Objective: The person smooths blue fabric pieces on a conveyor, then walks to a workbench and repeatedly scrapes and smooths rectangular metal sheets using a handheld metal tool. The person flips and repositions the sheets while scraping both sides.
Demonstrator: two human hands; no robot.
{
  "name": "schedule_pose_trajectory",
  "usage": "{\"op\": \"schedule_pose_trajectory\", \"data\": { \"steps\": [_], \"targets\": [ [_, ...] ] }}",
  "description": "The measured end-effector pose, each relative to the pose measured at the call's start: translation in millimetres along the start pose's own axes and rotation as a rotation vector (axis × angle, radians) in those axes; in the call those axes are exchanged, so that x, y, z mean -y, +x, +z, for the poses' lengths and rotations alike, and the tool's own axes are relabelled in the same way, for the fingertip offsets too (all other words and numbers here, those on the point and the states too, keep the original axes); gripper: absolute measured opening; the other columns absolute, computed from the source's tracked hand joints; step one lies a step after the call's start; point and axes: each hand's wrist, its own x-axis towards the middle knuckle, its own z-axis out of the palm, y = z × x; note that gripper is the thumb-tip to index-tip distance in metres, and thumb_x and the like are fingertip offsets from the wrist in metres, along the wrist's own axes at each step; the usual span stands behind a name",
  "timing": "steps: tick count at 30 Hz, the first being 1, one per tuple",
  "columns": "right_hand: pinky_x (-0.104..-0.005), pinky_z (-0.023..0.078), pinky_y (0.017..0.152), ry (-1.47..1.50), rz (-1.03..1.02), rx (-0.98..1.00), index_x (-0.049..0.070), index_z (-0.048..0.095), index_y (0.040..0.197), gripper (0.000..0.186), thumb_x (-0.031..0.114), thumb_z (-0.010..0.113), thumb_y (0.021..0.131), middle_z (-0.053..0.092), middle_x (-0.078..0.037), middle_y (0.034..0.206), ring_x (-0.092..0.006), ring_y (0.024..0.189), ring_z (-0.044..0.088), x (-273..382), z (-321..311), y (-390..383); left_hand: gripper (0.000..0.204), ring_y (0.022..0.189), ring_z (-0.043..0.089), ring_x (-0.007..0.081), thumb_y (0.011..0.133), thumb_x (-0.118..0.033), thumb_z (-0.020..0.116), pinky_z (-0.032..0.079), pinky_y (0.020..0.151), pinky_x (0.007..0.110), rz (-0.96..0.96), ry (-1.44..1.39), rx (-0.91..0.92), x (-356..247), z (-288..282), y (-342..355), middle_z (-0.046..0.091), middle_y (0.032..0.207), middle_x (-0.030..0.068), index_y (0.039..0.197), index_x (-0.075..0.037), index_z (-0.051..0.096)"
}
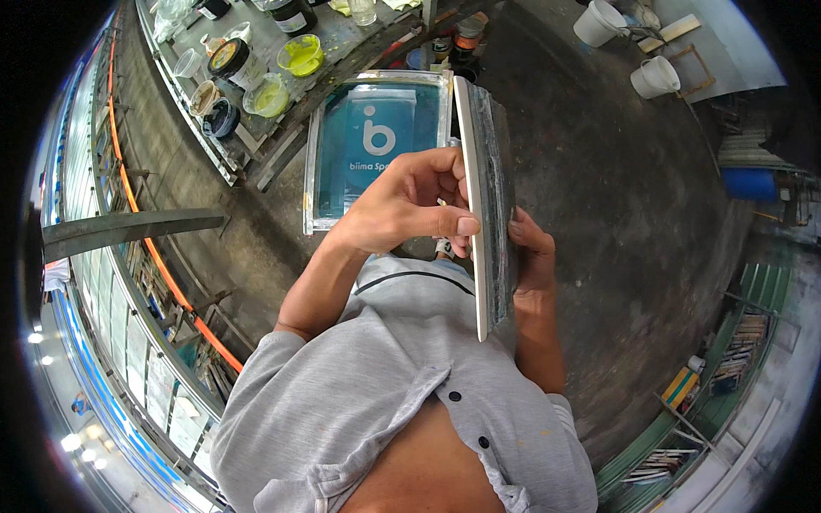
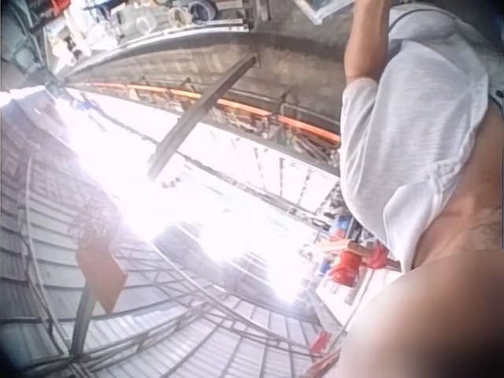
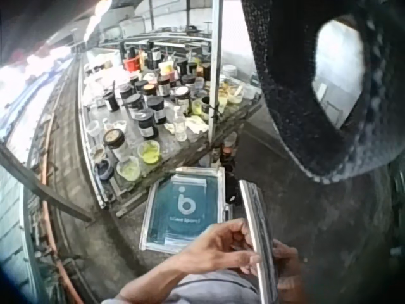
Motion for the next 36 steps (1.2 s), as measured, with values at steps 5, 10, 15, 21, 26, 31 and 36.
{"op": "schedule_pose_trajectory", "data": {
  "steps": [5,10,15,21,26,31,36],
  "targets": [
    [-0.0217,0.049,0.044,0.032,-0.01,-0.024,-0.007,0.058,0.103,0.044,0.036,0.053,0.098,0.056,-0.013,0.071,-0.016,0.06,0.058,-4.1,-11.2,2.9,0.023,0.07,0.07,0.0164,0.086,-0.003,0.077,0.059,0.064,0.028,0.016,0.018,-0.005,1.7,-2.2,4.9,0.068,0.084,0.0105,0.098,0.003,0.059],
    [-0.0215,0.05,0.041,0.069,0.006,0.085,-0.009,0.057,0.102,0.045,0.035,0.054,0.098,0.055,-0.015,0.074,-0.0181,0.061,0.058,-8.7,-28.3,8.2,0.023,0.07,0.069,0.0158,0.087,-0.005,0.077,0.059,0.064,0.028,0.009,0.039,-0.014,0.0,-4.8,5.2,0.067,0.082,0.0088,0.097,0.002,0.058],
    [-0.0216,0.045,0.04,0.011,0.063,-0.092,-0.004,0.055,0.094,0.042,0.037,0.059,0.095,0.052,-0.011,0.073,-0.0171,0.06,0.053,-12.3,-15.0,8.9,0.021,0.069,0.069,0.0147,0.089,-0.008,0.075,0.059,0.063,0.027,0.004,-0.06,-0.028,8.6,-13.7,1.5,0.067,0.08,0.0087,0.094,0.001,0.056],
    [-0.0233,0.041,0.042,0.099,0.105,-0.008,-0.005,0.055,0.103,0.043,0.037,0.059,0.094,0.053,-0.011,0.077,-0.0153,0.056,0.051,-27.5,-46.4,1.3,0.018,0.069,0.068,0.0113,0.09,-0.008,0.074,0.058,0.063,0.024,-0.039,-0.056,-0.048,12.8,-17.6,-6.0,0.067,0.083,0.0062,0.095,0.001,0.058],
    [-0.024,0.042,0.04,0.174,0.155,-0.069,-0.008,0.055,0.106,0.046,0.037,0.057,0.096,0.054,-0.015,0.081,-0.0141,0.051,0.05,-38.3,-53.7,-4.3,0.022,0.068,0.068,0.0125,0.091,-0.012,0.074,0.06,0.062,0.026,-0.033,-0.112,-0.029,22.9,-22.9,-10.1,0.067,0.081,0.0075,0.094,0.001,0.056],
    [-0.0239,0.046,0.044,0.188,0.166,-0.144,-0.006,0.057,0.106,0.045,0.037,0.061,0.093,0.054,-0.018,0.089,-0.0169,0.059,0.056,-48.7,-55.2,-5.9,0.025,0.068,0.068,0.0115,0.09,-0.014,0.076,0.059,0.064,0.025,-0.041,-0.06,-0.069,32.2,-29.7,-15.0,0.067,0.082,0.0058,0.093,0.0,0.056],
    [-0.0252,0.047,0.043,0.208,0.189,-0.192,-0.005,0.057,0.105,0.043,0.036,0.061,0.093,0.055,-0.017,0.09,-0.016,0.054,0.054,-57.2,-54.3,-5.6,0.023,0.07,0.068,0.0121,0.092,-0.014,0.073,0.058,0.064,0.025,-0.053,-0.091,-0.037,38.9,-38.7,-18.5,0.067,0.083,0.0065,0.094,-0.001,0.055]
  ]
}}
